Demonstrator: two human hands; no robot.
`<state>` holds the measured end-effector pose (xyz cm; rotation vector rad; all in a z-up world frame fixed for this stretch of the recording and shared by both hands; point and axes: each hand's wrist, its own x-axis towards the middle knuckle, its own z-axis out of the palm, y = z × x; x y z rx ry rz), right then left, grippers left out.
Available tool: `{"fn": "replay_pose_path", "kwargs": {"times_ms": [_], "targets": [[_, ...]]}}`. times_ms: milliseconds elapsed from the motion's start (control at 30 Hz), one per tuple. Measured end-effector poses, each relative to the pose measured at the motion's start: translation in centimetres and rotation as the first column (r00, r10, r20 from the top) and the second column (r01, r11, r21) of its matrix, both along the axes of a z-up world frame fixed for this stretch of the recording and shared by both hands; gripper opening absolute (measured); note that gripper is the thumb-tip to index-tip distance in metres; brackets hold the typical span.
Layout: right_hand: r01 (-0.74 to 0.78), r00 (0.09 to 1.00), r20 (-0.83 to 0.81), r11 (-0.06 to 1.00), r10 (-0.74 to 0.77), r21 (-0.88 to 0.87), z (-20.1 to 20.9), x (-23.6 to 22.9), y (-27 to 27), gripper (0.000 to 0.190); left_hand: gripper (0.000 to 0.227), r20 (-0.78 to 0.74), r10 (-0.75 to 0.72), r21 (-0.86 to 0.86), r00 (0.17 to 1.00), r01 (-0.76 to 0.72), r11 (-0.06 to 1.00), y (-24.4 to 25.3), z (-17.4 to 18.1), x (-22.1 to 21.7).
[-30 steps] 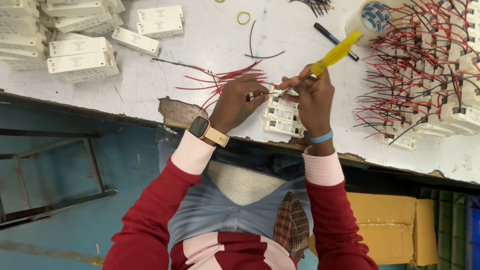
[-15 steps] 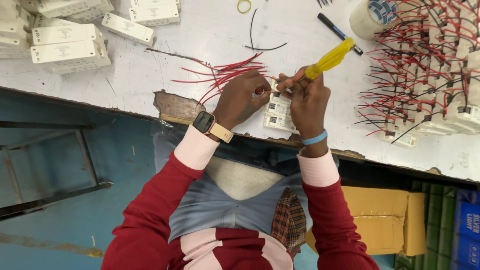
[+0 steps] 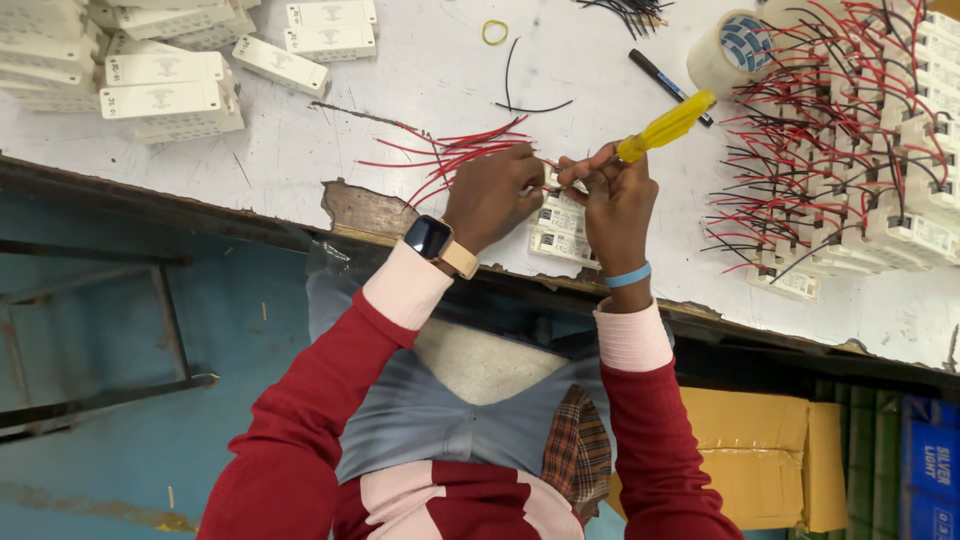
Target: The person sits on the floor at a workbench and assembles white electrical components by inserting red and black wires into terminals and tightening them with a yellow screwdriver. The person handles bundles of wires, picks up components, and places finished units aside.
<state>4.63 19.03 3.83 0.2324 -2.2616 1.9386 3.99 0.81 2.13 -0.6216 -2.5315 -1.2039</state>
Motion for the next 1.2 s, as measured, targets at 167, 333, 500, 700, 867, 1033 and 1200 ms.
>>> {"fn": "replay_pose_path", "kwargs": {"times_ms": [167,333,500,700,867,1033,1200], "targets": [[0.001,1.0,0.006,0.999,-0.001,-0.038,-0.2,0.0,-0.1,0.013,0.008,-0.063,0.044,-0.036,0.997,-0.046,0.998,0.2,-0.7,0.1],[-0.006,1.0,-0.012,1.0,0.006,-0.021,-0.1,0.0,-0.1,0.012,0.009,-0.125,-0.024,-0.049,0.992,0.018,0.999,0.7,-0.8,-0.2],[0.005,1.0,0.004,0.999,-0.005,-0.038,-0.1,0.0,-0.2,0.013,0.008,-0.08,-0.082,-0.042,0.993,0.079,0.996,0.2,-0.8,-0.8],[0.012,1.0,-0.015,1.0,-0.012,-0.006,-0.1,-0.1,-0.3,0.014,0.012,-0.054,-0.159,-0.101,0.986,0.153,0.983,-0.1,-0.2,-2.1],[-0.051,0.999,-0.014,0.996,0.051,-0.069,0.2,0.1,0.3,0.015,0.01,-0.086,-0.084,0.066,0.993,0.09,0.994,-2.0,0.5,-0.5],[-0.04,0.995,-0.104,0.968,0.015,-0.246,0.7,1.8,2.0,0.015,0.01,-0.055,0.283,0.032,0.957,-0.282,0.959,-7.2,0.2,2.5],[-0.087,0.989,-0.134,0.968,0.056,-0.234,0.7,2.5,2.0,0.016,0.011,-0.131,0.29,-0.129,0.948,-0.307,0.943,-7.6,-1.4,3.4]]}}
